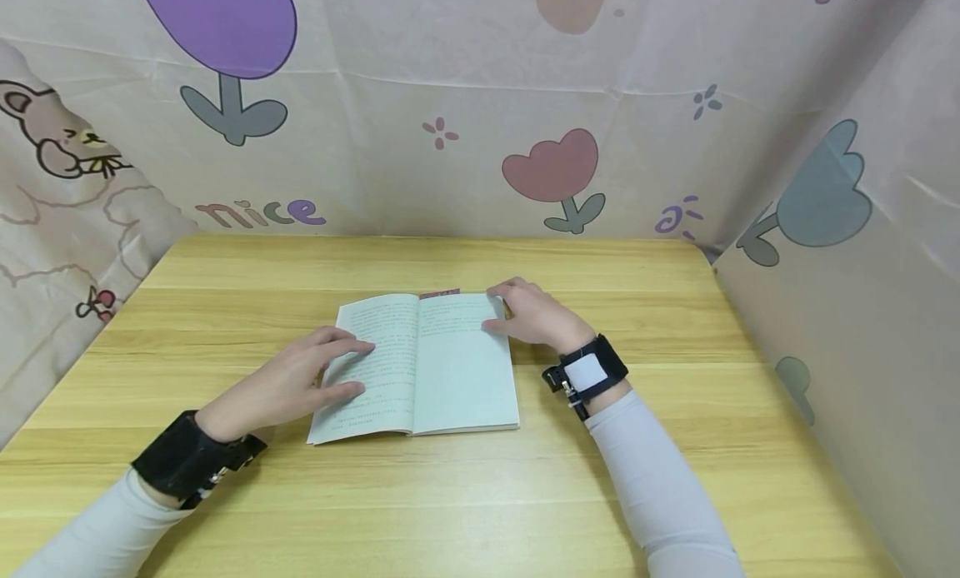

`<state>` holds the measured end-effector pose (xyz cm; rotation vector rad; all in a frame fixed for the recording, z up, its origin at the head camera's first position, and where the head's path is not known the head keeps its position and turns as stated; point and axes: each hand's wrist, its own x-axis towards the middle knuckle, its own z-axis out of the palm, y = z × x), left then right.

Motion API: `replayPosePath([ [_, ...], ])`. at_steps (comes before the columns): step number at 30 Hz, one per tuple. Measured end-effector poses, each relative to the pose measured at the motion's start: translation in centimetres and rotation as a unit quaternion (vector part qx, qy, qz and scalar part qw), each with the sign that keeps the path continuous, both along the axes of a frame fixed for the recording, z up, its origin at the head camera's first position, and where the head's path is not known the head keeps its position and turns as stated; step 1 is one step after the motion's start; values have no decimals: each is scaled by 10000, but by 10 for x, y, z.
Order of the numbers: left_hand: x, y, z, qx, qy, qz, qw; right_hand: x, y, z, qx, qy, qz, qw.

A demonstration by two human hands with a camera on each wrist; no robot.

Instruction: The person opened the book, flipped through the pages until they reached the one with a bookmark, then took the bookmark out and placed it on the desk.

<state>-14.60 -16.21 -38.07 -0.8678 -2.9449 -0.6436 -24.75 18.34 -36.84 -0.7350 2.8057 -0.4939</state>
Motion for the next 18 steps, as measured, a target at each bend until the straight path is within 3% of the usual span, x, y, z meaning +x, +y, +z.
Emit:
replayPosePath([
  [18,0,0,-1,27,43,-28,10000,-4,5,-7,47,-42,-109,9999],
])
